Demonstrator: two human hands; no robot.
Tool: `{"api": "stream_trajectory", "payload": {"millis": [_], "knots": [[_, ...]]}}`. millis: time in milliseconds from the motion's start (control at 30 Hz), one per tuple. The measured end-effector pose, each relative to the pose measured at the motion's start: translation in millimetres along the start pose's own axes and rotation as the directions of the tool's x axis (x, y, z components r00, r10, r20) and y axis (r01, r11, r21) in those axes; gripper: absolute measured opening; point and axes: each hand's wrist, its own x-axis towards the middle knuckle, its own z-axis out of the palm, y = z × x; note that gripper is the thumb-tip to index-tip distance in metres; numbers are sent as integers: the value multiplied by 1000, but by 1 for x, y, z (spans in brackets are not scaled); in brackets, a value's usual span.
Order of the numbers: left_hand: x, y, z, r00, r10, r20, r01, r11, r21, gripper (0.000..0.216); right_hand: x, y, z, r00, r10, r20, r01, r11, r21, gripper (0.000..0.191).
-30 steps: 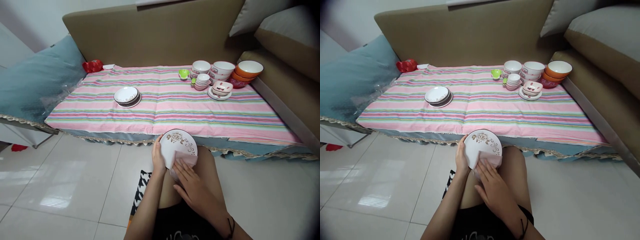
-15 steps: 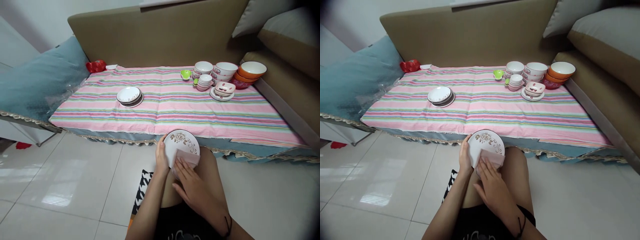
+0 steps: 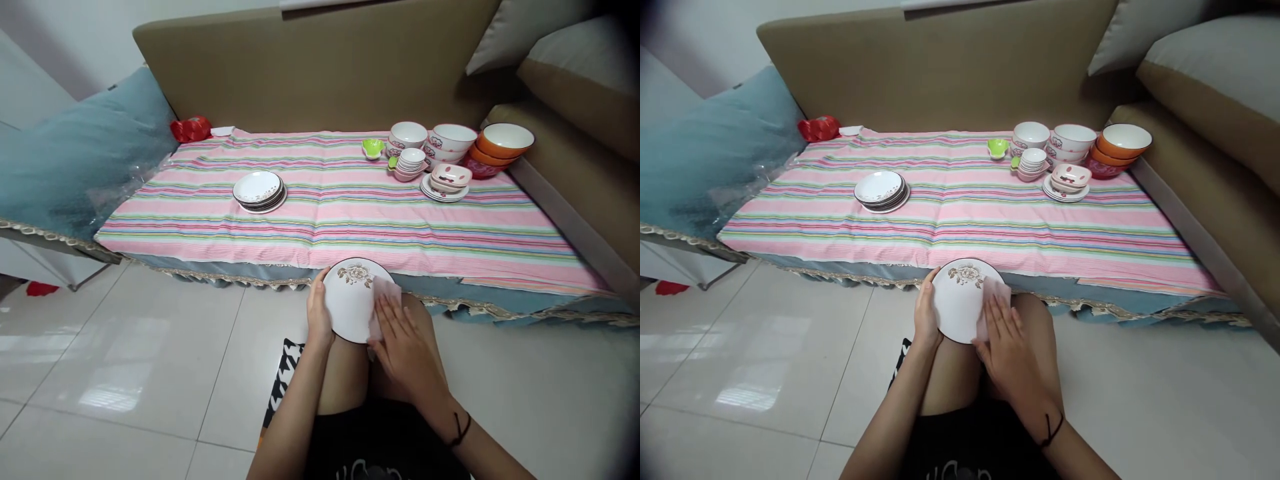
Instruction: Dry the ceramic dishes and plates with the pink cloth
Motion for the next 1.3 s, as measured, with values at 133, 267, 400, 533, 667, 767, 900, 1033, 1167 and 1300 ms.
{"api": "stream_trajectory", "payload": {"millis": [133, 267, 400, 533, 667, 767, 900, 1033, 1167, 1300], "knots": [[-4, 6, -3, 998, -59, 20, 59, 998, -28, 40, 11, -44, 4, 977, -183, 113, 163, 972, 171, 58], [-5, 10, -7, 986, -99, 131, 111, 990, -86, 39, 31, -62, 7, 973, -186, 135, 157, 966, 206, 62], [-1, 11, -11, 979, -116, 167, 137, 983, -119, 39, 58, -46, 8, 977, -157, 143, 131, 976, 173, 53], [1, 10, -11, 970, -139, 200, 180, 963, -200, 41, 74, -38, 9, 996, -17, 89, 8, 995, 102, 52], [-1, 13, -7, 970, -179, 162, 213, 949, -230, 45, 64, -40, 5, 968, -201, 153, 180, 973, 144, 59], [-3, 16, -2, 929, -277, 246, 354, 863, -361, 57, 53, -35, 0, 890, -419, 182, 384, 902, 198, 59], [-3, 16, 0, 918, -287, 273, 381, 828, -411, 58, 61, -30, 3, 910, -380, 166, 358, 922, 149, 56], [-1, 11, -6, 938, -255, 235, 331, 861, -387, 51, 78, -42, 10, 986, -136, 100, 128, 988, 85, 56], [-1, 12, -9, 930, -319, 183, 367, 835, -409, 53, 76, -47, 7, 962, -240, 132, 220, 964, 151, 54], [-1, 17, -5, 930, -263, 259, 356, 823, -443, 59, 61, -39, -3, 901, -392, 184, 354, 912, 207, 52]]}}
